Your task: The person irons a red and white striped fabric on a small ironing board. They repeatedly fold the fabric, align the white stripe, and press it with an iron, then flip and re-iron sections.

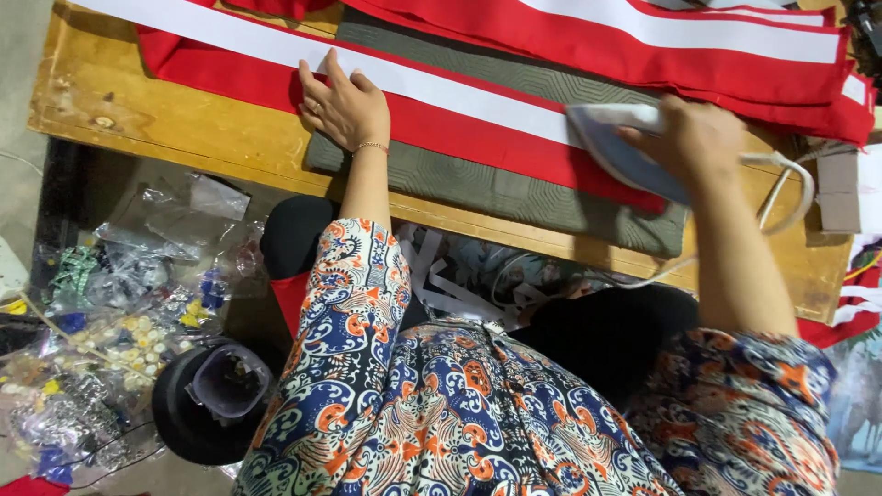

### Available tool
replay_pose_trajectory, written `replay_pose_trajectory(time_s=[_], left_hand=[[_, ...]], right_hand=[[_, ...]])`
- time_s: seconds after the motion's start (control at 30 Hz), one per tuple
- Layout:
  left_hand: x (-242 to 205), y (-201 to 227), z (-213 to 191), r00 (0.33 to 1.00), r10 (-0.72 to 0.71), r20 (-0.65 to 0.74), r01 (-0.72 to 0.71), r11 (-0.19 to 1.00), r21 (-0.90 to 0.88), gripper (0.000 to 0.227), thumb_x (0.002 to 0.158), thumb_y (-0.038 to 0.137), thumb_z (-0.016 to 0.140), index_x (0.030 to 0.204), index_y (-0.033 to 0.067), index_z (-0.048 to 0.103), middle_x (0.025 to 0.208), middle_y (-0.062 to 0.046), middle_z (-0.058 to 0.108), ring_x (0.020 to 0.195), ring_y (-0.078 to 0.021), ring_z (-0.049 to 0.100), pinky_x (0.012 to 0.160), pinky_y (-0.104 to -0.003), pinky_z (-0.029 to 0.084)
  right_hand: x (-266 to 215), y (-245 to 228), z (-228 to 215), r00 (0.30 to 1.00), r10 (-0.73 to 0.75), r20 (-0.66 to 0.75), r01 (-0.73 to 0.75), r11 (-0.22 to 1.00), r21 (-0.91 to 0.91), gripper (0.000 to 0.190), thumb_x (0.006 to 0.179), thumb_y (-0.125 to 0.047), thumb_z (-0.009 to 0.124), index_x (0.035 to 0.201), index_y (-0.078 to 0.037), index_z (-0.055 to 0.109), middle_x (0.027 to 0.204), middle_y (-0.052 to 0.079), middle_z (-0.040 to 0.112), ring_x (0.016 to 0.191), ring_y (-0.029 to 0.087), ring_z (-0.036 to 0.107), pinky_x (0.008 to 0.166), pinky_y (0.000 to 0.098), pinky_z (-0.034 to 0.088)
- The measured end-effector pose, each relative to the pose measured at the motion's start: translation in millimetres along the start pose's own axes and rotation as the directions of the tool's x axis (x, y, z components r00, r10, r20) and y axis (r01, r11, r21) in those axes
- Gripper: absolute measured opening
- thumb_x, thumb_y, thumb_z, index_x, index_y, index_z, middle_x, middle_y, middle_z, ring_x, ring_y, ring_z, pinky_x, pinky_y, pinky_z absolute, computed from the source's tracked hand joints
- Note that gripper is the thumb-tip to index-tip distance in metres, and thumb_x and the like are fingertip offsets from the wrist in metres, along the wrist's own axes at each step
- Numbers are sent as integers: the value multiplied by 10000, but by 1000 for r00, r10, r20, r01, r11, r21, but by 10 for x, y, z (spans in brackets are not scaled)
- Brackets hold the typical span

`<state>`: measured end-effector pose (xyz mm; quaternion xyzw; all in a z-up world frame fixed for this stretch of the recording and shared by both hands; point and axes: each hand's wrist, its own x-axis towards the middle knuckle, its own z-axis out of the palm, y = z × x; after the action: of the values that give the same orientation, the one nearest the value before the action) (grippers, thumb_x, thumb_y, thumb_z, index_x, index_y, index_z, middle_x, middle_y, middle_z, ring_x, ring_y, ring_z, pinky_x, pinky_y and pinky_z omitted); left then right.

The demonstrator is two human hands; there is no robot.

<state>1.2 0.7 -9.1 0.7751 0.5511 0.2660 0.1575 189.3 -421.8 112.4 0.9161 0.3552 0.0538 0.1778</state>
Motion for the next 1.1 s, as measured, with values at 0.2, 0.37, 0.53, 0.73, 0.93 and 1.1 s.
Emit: replay_pose_trajectory(time_s=[0.2, 0.37, 0.53, 0.73, 0.93, 1.1], left_hand=[[-1, -15, 61, 998, 18, -53, -19, 1000, -21, 362, 990, 261, 683, 1344, 303, 623, 1543, -66, 361, 1202, -328, 593, 1058, -501, 411], [7, -28, 69, 990, 107, -89, -116, 987, -107, 318, 958, 131, 699, 1262, 222, 677, 1422, -71, 487, 1133, -260, 658, 1034, -485, 484], [17, -28, 53, 992, 101, -79, -113, 980, -162, 255, 961, 108, 678, 1188, 218, 718, 1419, -68, 508, 1063, -280, 687, 1058, -502, 471], [30, -16, 25, 994, 81, -74, -94, 977, -193, 275, 934, 75, 694, 1162, 227, 721, 1466, -72, 465, 1066, -268, 708, 1076, -531, 465], [39, -18, 15, 994, 84, -66, -93, 983, -161, 319, 913, 84, 711, 1191, 239, 731, 1437, -57, 499, 1175, -306, 641, 994, -530, 481], [10, 22, -24, 991, 95, -93, -101, 992, -70, 309, 925, 114, 717, 1145, 331, 737, 1445, 9, 482, 1200, -311, 549, 922, -505, 471]], right_hand=[[-441, 585, 320, 986, 156, 52, -143, 972, -186, 745, 972, -952, 496, 1064, -248, 721, 772, 9, 762, 679, 234, 761, 528, 364, 580], [-91, 38, -2, 997, 80, 13, -78, 992, -102, 770, 930, -978, 513, 1027, -241, 711, 708, -16, 730, 603, 191, 726, 461, 339, 534], [507, -898, -256, 975, -54, -213, 57, 998, 8, 758, 900, -989, 533, 974, -259, 720, 625, -44, 672, 573, 204, 688, 451, 351, 475], [1119, -1978, -830, 984, -9, -179, 64, 951, 304, 692, 865, -879, 694, 1012, -205, 741, 759, 65, 743, 686, 346, 721, 497, 470, 503], [1183, -2155, -840, 982, 6, -190, 59, 942, 332, 661, 855, -834, 735, 1008, -191, 760, 704, 50, 730, 596, 320, 705, 444, 439, 512], [762, -1371, -537, 991, 2, -135, 34, 965, 261, 691, 849, -888, 699, 924, -202, 694, 722, 76, 738, 615, 361, 718, 472, 484, 518]])
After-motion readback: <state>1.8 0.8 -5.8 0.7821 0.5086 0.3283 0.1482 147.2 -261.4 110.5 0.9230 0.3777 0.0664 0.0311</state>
